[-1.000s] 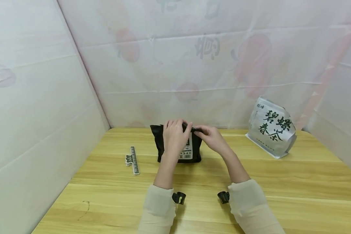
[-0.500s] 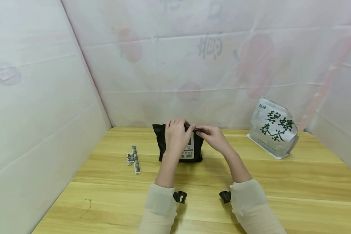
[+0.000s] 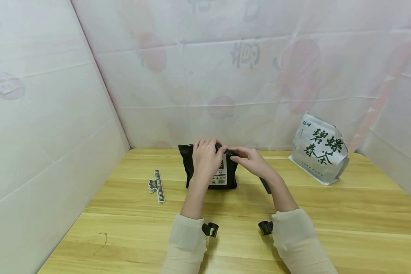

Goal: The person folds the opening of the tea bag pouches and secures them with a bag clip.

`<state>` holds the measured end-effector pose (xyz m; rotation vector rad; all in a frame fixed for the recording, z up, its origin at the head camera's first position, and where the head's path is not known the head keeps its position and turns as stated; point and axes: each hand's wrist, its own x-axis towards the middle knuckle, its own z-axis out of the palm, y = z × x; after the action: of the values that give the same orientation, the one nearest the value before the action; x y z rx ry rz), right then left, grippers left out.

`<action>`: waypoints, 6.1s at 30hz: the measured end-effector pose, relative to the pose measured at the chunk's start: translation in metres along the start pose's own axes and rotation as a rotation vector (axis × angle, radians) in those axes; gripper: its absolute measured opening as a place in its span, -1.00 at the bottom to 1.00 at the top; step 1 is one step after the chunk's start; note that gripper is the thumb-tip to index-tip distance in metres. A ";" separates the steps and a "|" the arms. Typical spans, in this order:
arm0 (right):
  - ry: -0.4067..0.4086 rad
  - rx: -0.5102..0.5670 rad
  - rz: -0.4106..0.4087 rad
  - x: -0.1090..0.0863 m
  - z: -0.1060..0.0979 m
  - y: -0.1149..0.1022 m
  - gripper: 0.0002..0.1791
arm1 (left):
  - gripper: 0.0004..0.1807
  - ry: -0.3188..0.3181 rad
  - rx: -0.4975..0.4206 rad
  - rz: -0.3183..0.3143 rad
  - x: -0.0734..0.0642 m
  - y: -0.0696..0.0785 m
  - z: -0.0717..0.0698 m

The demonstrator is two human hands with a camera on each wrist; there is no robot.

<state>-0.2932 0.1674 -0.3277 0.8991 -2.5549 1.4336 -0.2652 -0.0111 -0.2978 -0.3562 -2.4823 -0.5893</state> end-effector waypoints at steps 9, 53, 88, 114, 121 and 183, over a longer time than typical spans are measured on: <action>0.061 -0.120 -0.079 0.002 0.001 0.002 -0.71 | -0.73 0.023 -0.010 0.005 -0.001 0.000 0.001; 0.252 -0.220 0.062 0.009 0.024 -0.008 -0.89 | -0.90 0.170 -0.047 0.048 -0.002 -0.006 0.005; 0.230 -0.051 0.070 0.010 0.025 -0.017 -0.88 | -0.73 -0.052 0.008 0.098 -0.001 -0.015 -0.011; 0.163 -0.014 0.036 0.009 0.022 -0.017 -0.84 | -0.70 0.080 0.022 0.068 -0.001 -0.018 -0.002; 0.092 -0.045 0.075 0.004 0.012 -0.017 -0.77 | -0.67 0.037 0.037 0.046 -0.001 -0.018 -0.004; 0.089 -0.164 0.130 0.000 0.000 0.000 -0.80 | -0.65 -0.017 0.004 0.007 -0.001 -0.017 -0.005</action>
<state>-0.2930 0.1680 -0.3280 0.6416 -2.6595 1.2401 -0.2681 -0.0287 -0.3001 -0.3702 -2.4974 -0.5811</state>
